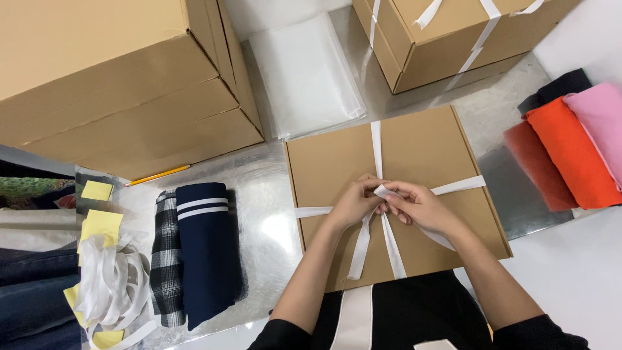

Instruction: The person ties a white ribbon around a cardboard box, forming a bow on top. They then pick up a yellow sticky note and a pencil, place the note on the box, and write on it.

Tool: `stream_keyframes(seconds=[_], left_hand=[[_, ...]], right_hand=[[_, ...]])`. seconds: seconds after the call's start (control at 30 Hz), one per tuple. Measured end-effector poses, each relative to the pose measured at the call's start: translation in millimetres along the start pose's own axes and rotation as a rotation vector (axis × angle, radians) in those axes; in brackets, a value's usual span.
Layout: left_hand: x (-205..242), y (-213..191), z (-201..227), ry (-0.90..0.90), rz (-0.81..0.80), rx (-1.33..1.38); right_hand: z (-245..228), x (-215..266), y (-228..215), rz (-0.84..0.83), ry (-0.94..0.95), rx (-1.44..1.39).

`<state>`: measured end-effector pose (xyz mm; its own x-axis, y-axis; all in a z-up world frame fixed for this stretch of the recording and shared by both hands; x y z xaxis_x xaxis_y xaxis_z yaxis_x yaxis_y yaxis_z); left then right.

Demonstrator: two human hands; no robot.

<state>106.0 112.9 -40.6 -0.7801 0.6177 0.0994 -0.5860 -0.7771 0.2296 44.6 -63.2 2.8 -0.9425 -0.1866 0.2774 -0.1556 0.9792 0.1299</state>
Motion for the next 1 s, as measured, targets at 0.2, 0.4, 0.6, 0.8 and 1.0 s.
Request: stream_keyframes(seconds=[0.2,0.4,0.6,0.8,1.0], left_hand=[[5.9,-9.3,13.6,-0.085,-0.073,0.128],[0.4,4.2,10.5,-0.072,0.020,0.002],[-1.3,-1.9,-9.7,-0.120,0.055,0.014],[-3.9,-2.1,-13.8,-0.128,0.084,0.034],[-1.4,-3.3,-5.2,-0.145,0.084,0.031]], right_hand=[[-12.1,-1.2,3.1,-0.024,0.016,0.033],[8.9,-7.9,-10.0,-0.043,0.034,0.097],[10.7,-6.1,-11.4,0.079,0.005,-0.016],[16.8,-7.9,-16.9,0.054,-0.036,-0.022],[14.8,-10.9,-21.4,0.007,0.034,-0.019]])
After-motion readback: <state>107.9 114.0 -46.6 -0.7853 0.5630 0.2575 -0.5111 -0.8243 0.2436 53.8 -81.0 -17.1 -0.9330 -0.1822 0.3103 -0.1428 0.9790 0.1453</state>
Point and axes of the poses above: each hand's wrist, its own x-axis away from the middle knuckle, its own y-axis out of the palm, z = x × y, the point moved 1 cm from there along -x, towards the middle knuckle, and after that the axes turned 4 degrees about -x, right-handed, at the moved point
